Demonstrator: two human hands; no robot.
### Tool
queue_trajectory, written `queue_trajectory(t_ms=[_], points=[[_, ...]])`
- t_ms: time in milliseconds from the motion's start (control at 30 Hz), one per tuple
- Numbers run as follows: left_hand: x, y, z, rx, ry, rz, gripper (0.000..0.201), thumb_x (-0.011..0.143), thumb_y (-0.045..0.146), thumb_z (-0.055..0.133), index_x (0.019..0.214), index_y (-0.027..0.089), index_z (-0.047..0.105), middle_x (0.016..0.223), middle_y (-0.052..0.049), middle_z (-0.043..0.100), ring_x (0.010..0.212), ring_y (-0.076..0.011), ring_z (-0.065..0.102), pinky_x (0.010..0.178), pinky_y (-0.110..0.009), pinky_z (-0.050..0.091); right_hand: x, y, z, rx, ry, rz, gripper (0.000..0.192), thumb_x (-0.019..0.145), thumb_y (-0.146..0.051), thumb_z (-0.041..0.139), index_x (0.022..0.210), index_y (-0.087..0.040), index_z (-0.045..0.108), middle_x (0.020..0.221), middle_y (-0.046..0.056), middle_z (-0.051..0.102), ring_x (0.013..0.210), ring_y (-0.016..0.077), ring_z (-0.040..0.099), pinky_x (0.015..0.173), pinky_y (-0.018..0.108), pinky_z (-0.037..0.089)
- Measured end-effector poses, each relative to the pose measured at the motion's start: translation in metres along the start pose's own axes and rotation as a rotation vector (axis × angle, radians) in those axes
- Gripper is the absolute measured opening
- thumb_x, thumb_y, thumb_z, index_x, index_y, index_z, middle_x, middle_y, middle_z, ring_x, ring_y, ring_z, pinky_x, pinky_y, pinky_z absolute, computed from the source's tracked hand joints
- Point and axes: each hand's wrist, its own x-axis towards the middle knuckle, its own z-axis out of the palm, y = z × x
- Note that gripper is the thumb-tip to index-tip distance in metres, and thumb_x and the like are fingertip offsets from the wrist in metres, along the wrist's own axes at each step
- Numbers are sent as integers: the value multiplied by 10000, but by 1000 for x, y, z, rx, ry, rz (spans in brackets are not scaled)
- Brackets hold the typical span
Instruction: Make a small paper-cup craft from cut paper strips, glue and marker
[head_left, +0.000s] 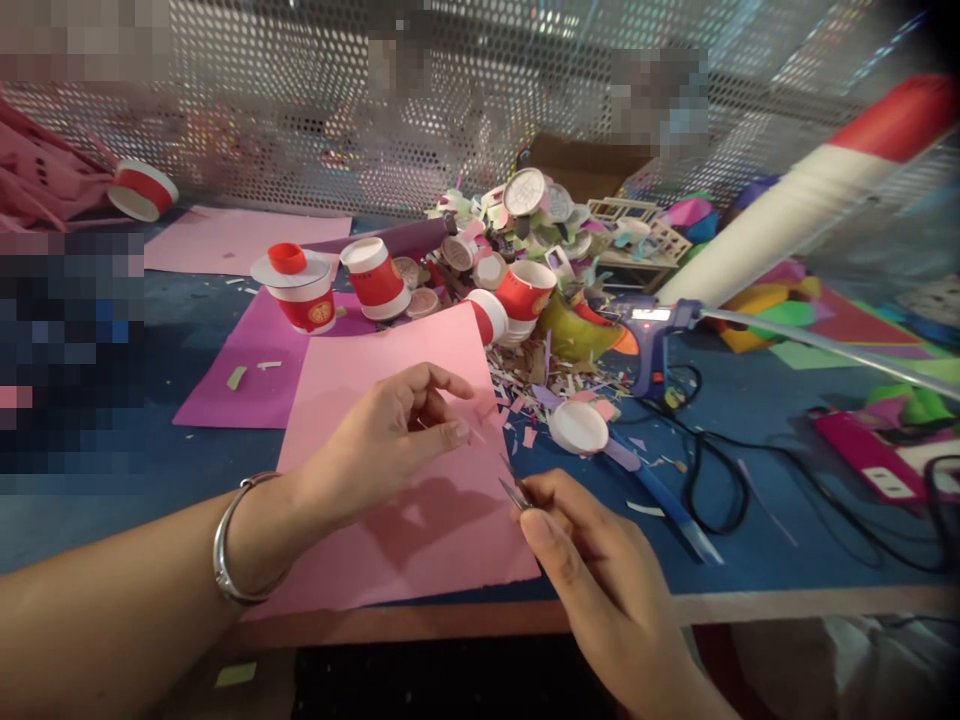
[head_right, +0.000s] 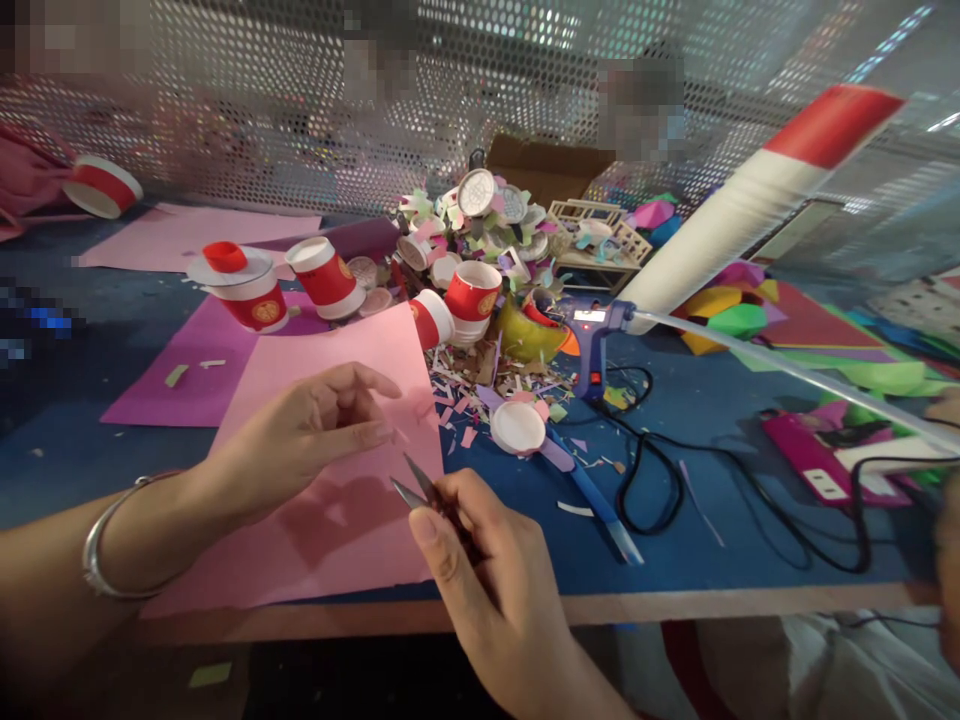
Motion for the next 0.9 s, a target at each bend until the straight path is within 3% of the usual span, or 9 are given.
queue_trajectory(t_ms=[133, 233, 367, 600, 900], points=[[4, -5, -1, 111, -4, 13, 134, 848, 208, 711, 970, 155, 704, 815, -10, 714, 725, -124, 622, 666, -262, 458, -11, 5, -9, -141, 63, -47, 178, 1021, -388, 537, 944, -240, 599, 619, -75, 453, 505, 91, 441, 458, 203, 338], [7, -8, 2, 208, 11, 30, 73, 830, 215, 726, 866, 153, 713, 796, -16, 730, 697, -127, 630, 651, -265, 471, -19, 10, -19, -240, 133, -17, 210, 1021, -416, 533, 942, -240, 617, 620, -71, 491, 499, 93, 450, 469, 210, 356], [11, -14, 6, 274, 44, 56, 97, 803, 215, 737, 878, 156, 722, 771, -17, 740, 690, -141, 658, 639, -269, 487, -25, 19, -32, -329, 186, -40, 229, 1025, -425, 529, 923, -237, 612, 604, -73, 511, 487, 93, 478, 485, 215, 376], [14, -22, 4, 336, 85, 103, 127, 810, 277, 752, 877, 172, 731, 833, -37, 762, 761, -160, 678, 699, -287, 506, -16, 31, -44, -590, 108, -141, 269, 1018, -468, 533, 907, -229, 589, 598, -57, 577, 509, 135, 586, 510, 261, 390], [27, 7, 8, 438, 12, -99, 140, 765, 108, 703, 900, 145, 707, 769, -41, 736, 680, -168, 695, 607, -274, 568, -3, 40, -41, -793, 147, -277, 315, 1015, -508, 520, 892, -226, 587, 744, -5, 689, 630, 203, 670, 543, 303, 358]])
